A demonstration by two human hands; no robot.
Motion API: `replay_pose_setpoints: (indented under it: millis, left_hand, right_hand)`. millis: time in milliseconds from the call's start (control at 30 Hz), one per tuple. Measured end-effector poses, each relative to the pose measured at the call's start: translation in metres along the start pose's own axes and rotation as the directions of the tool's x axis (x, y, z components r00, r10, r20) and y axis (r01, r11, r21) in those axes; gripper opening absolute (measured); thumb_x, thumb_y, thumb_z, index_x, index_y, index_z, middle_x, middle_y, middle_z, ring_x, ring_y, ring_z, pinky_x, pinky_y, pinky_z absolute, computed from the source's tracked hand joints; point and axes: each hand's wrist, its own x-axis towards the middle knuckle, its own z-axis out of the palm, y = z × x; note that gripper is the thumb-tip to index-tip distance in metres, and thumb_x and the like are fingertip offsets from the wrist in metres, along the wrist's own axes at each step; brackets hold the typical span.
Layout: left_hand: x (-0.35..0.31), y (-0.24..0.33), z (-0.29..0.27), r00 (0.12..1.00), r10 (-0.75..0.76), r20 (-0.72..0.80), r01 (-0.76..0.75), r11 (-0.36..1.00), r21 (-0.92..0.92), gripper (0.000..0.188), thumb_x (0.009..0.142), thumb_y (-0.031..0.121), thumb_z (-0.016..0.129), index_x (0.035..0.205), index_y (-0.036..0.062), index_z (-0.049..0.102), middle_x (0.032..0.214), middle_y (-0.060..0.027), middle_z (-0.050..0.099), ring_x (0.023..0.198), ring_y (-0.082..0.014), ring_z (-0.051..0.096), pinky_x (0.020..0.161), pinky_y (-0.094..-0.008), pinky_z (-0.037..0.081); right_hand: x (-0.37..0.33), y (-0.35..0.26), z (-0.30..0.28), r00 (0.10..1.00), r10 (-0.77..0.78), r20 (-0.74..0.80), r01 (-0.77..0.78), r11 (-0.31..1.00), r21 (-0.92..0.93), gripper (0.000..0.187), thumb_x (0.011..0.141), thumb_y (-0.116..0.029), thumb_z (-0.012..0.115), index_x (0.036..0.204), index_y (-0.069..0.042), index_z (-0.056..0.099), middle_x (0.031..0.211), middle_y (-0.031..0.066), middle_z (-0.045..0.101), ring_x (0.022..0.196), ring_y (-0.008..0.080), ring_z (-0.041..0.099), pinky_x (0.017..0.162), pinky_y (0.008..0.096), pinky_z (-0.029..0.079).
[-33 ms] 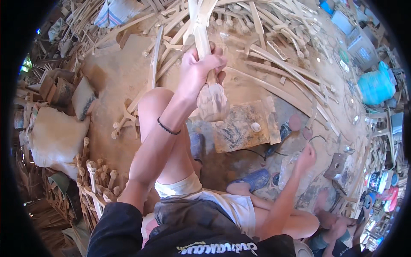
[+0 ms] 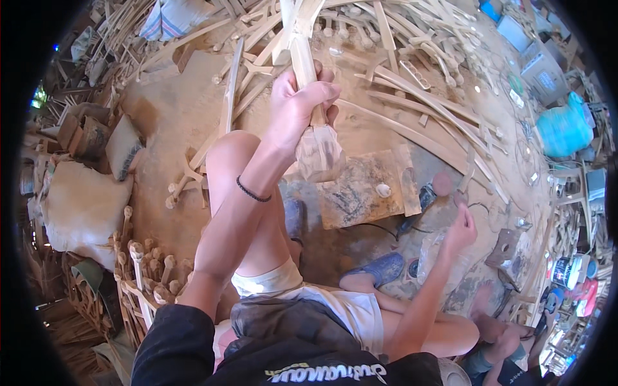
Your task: The person shapes a wooden sword handle using a power sander, applies adhesive from a bottle to the crossguard joint, and fits the components together. They then continue smoothing the wooden surfaces with the sander and checking the fit by hand.
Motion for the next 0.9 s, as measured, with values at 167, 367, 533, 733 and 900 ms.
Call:
replay_pose_setpoints:
  millis: [167,367,533,733,900]
  left_hand:
    - [0.006,-0.004,0.016,0.993,0.116,-0.03,-0.113,0.989,0.096,0.023,0.086,0.0,0.066,0.094,0.0093,0.046,0.075,0.0032,0.044,0.056,-0.0048,0.044,0.046,-0.0227,0.042]
    - [-0.002,0.001,0.01,0.992,0.121,-0.027,-0.117,0.986,0.117,0.024,0.086,-0.001,0.067,0.09,0.0102,0.046,0.076,0.0033,0.045,0.056,-0.0052,0.044,0.047,-0.0224,0.042]
    - [-0.005,0.006,0.004,0.987,0.146,-0.06,-0.139,0.984,0.108,0.023,0.084,-0.002,0.067,0.092,0.0083,0.048,0.079,0.0015,0.048,0.058,-0.0072,0.048,0.048,-0.0245,0.044]
    - [-0.006,0.007,-0.005,0.983,0.17,-0.064,-0.161,0.98,0.121,0.023,0.083,-0.003,0.068,0.097,0.0049,0.052,0.085,-0.0026,0.054,0.064,-0.0108,0.056,0.051,-0.0291,0.049]
    - [-0.008,0.009,-0.005,0.985,0.166,-0.04,-0.162,0.984,0.079,0.025,0.083,-0.002,0.069,0.099,0.0049,0.05,0.084,-0.0031,0.054,0.059,-0.0118,0.057,0.046,-0.0292,0.049]
  right_hand:
    - [-0.099,-0.231,0.024,0.883,-0.363,0.3,0.271,0.913,0.306,0.017,0.09,-0.002,0.079,0.107,0.0,0.08,0.08,0.001,0.069,0.071,0.0058,0.058,0.063,0.0217,0.042]
    - [-0.136,-0.298,0.076,0.585,-0.791,0.181,0.702,0.605,0.375,0.022,0.087,-0.011,0.081,0.109,-0.013,0.081,0.067,0.0028,0.052,0.056,0.0159,0.048,0.055,0.0327,0.035]
    - [-0.164,-0.288,0.069,0.427,-0.869,0.251,0.891,0.452,0.046,0.037,0.093,-0.023,0.074,0.129,-0.018,0.075,0.068,-0.0017,0.047,0.06,0.0172,0.048,0.06,0.0335,0.033]
    - [-0.172,-0.271,0.045,0.49,-0.826,0.279,0.835,0.537,0.125,0.044,0.097,-0.037,0.069,0.137,-0.02,0.071,0.085,-0.0005,0.053,0.076,0.0203,0.05,0.077,0.0371,0.036]
    - [-0.179,-0.287,0.061,0.496,-0.786,0.368,0.858,0.508,-0.072,0.052,0.099,-0.056,0.059,0.142,-0.027,0.067,0.1,0.0033,0.053,0.092,0.0225,0.05,0.084,0.0386,0.034]
